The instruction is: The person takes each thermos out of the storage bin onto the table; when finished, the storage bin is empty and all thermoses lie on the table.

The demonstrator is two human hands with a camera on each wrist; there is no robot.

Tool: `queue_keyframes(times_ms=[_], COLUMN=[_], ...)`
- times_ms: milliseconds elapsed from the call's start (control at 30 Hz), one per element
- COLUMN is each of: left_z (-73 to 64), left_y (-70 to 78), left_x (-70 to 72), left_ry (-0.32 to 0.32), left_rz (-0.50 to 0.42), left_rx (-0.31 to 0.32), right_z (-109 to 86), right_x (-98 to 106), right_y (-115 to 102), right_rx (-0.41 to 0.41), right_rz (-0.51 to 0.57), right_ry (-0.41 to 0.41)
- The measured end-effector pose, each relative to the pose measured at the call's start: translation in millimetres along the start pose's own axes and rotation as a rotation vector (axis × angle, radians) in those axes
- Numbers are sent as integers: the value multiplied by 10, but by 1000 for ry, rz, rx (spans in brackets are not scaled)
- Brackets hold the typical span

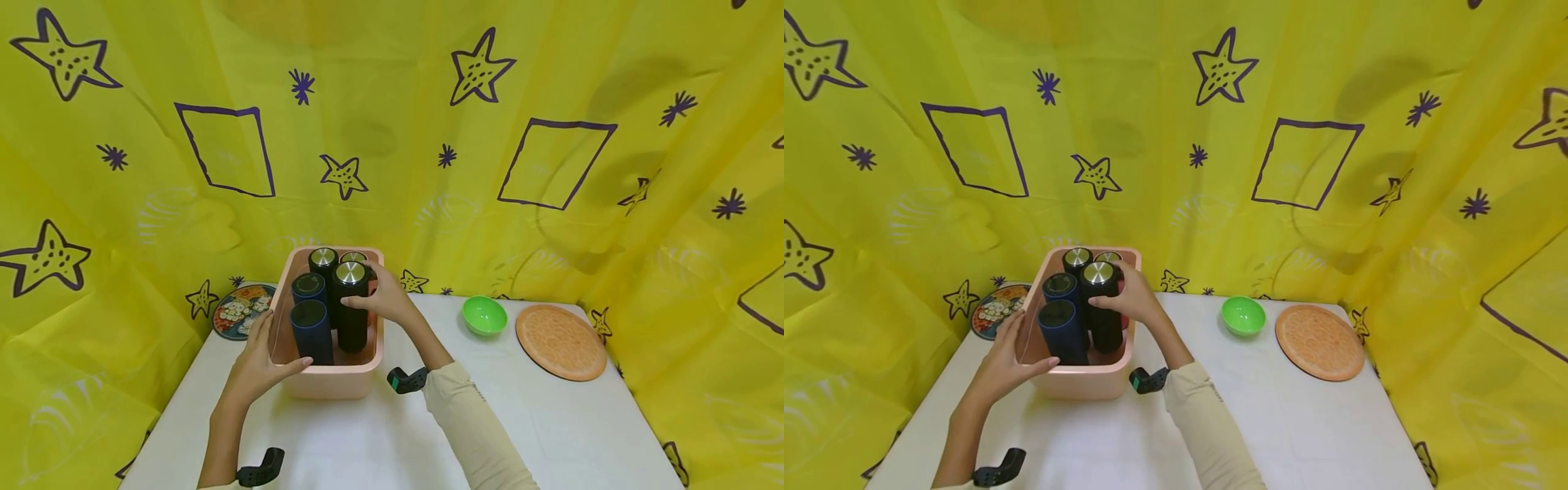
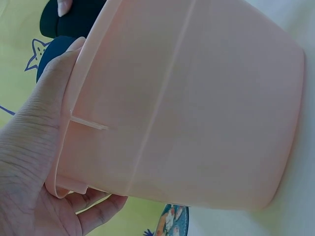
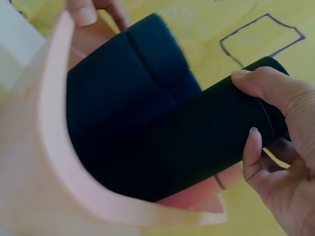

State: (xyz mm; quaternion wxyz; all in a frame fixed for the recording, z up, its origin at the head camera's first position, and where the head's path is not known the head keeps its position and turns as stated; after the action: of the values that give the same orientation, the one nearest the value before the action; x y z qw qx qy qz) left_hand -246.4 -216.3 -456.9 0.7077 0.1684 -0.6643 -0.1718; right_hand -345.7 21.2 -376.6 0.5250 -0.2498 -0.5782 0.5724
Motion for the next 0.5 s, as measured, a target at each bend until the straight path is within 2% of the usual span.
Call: queue_keyframes(times_ms=[233, 500], left_z=[0, 3], left_y=[0, 2], left_x=[-5, 1], left_ry=[-5, 2], left_rz=[-9, 11], left_rx=[2, -7], right_z=[2, -47], right_x=[162, 382], right_y=[-236, -639], right_rx=[69, 136], right_rz=[38, 41], right_ry=[14, 87])
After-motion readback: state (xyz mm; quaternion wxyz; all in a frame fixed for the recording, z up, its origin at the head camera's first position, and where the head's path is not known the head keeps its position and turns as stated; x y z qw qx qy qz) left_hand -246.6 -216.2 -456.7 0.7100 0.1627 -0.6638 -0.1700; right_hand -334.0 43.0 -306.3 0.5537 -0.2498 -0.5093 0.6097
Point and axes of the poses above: each hand's wrist, its own z-axis towards the middle knuckle, its own x-axis out of the back of the hand, y = z × x, the point moved 6 cm from there along z, towards the middle knuckle, and after that the axes turned 13 degrees about z, right-handed, at the moved point
